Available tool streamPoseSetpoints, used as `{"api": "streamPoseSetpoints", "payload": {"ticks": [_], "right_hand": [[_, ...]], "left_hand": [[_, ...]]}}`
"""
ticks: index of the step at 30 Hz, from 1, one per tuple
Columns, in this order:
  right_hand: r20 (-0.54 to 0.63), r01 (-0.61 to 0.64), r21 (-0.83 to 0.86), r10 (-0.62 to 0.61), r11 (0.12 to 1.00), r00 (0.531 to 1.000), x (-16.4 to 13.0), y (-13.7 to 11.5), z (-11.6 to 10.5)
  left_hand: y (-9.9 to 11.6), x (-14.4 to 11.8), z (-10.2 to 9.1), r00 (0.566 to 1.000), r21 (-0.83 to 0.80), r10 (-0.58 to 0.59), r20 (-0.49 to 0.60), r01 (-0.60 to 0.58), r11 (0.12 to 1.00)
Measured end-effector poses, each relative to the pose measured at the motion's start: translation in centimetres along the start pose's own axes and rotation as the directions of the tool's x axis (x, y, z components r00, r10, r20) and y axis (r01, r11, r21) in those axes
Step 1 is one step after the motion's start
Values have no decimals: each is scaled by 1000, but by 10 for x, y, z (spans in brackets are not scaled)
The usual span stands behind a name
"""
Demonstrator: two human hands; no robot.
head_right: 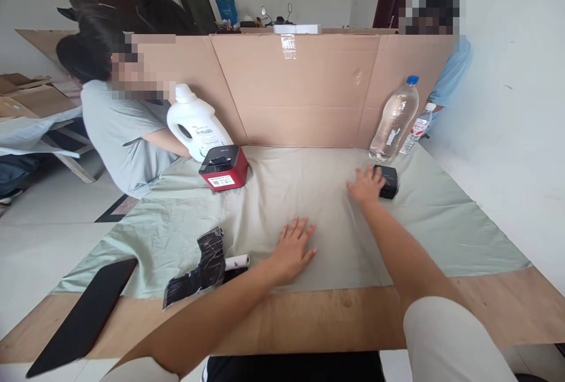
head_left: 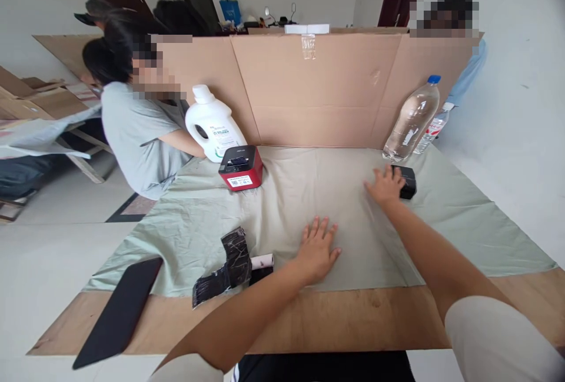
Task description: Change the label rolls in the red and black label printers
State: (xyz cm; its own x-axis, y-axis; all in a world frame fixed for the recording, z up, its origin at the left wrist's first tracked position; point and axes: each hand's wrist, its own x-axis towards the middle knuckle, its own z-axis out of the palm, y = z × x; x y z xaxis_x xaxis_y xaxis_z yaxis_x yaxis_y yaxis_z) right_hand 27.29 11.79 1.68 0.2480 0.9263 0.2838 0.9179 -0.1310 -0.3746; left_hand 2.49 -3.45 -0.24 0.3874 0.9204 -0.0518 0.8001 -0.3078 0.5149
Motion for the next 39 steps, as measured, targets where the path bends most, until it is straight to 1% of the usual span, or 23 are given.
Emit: {"api": "streamPoseSetpoints", "payload": {"ticks": [1, 3, 5, 7, 9, 11, 13, 14, 16, 17, 18, 20, 23, 26, 28, 31, 35, 37, 39], "right_hand": [[1, -66, -87, 66, 994, 998, 10, 16, -3], [37, -200, -160, 208, 967, 977, 23, 43, -7], [85, -228, -172, 245, 958, 966, 27, 60, -10], [90, -215, -164, 231, 963, 969, 22, 63, -13], [64, -204, -137, 215, 969, 975, 12, 54, -14], [48, -146, -89, 150, 985, 987, -6, 36, -14], [46, 0, -28, 1, 1000, 999, -30, 13, -12], [48, 84, 6, -84, 996, 995, -45, 1, -10], [45, 220, 84, -224, 972, 974, -78, -26, -7], [43, 268, 113, -274, 957, 961, -95, -39, -6], [43, 297, 136, -305, 945, 951, -111, -52, -5], [64, 310, 158, -324, 937, 944, -139, -75, -5], [92, 284, 167, -302, 944, 949, -165, -100, -4], [98, 274, 196, -297, 942, 950, -174, -106, -3], [111, 291, 220, -320, 931, 941, -176, -103, -5], [120, 308, 232, -341, 923, 932, -178, -95, -14], [129, 246, 253, -285, 936, 950, -177, -87, -28], [101, 225, 317, -268, 921, 958, -170, -81, -27], [58, 188, 396, -229, 899, 972, -159, -74, -19]], "left_hand": [[3, -6, 5, 1000, 34, -2, 10, 2, 999], [3, -12, 9, 1000, 90, -7, 13, 6, 996], [0, -13, 9, 1000, 127, -2, 18, -1, 992], [-2, -13, 10, 1000, 145, -1, 31, -4, 989], [-2, -14, 11, 999, 149, -3, 40, -3, 989], [-2, -14, 11, 999, 134, 6, 36, -11, 991], [-2, -13, 7, 1000, 89, 13, 3, -13, 996], [-2, -12, 4, 1000, 56, 4, -29, -3, 998], [-5, -9, -4, 992, -25, -36, -125, 33, 999], [-7, -7, -8, 982, -67, -61, -180, 50, 996], [-9, -5, -11, 970, -106, -83, -230, 60, 993], [-15, -2, -13, 947, -176, -114, -300, 62, 982], [-21, 2, -11, 931, -266, -171, -324, 84, 960], [-25, 4, -8, 929, -299, -217, -298, 125, 946], [-25, 5, -8, 933, -298, -227, -278, 142, 944], [-25, 6, -10, 931, -292, -237, -277, 153, 944], [-24, 6, -12, 928, -271, -249, -277, 173, 947], [-23, 6, -12, 926, -272, -250, -282, 172, 947], [-23, 6, -12, 922, -293, -251, -295, 162, 942]]}}
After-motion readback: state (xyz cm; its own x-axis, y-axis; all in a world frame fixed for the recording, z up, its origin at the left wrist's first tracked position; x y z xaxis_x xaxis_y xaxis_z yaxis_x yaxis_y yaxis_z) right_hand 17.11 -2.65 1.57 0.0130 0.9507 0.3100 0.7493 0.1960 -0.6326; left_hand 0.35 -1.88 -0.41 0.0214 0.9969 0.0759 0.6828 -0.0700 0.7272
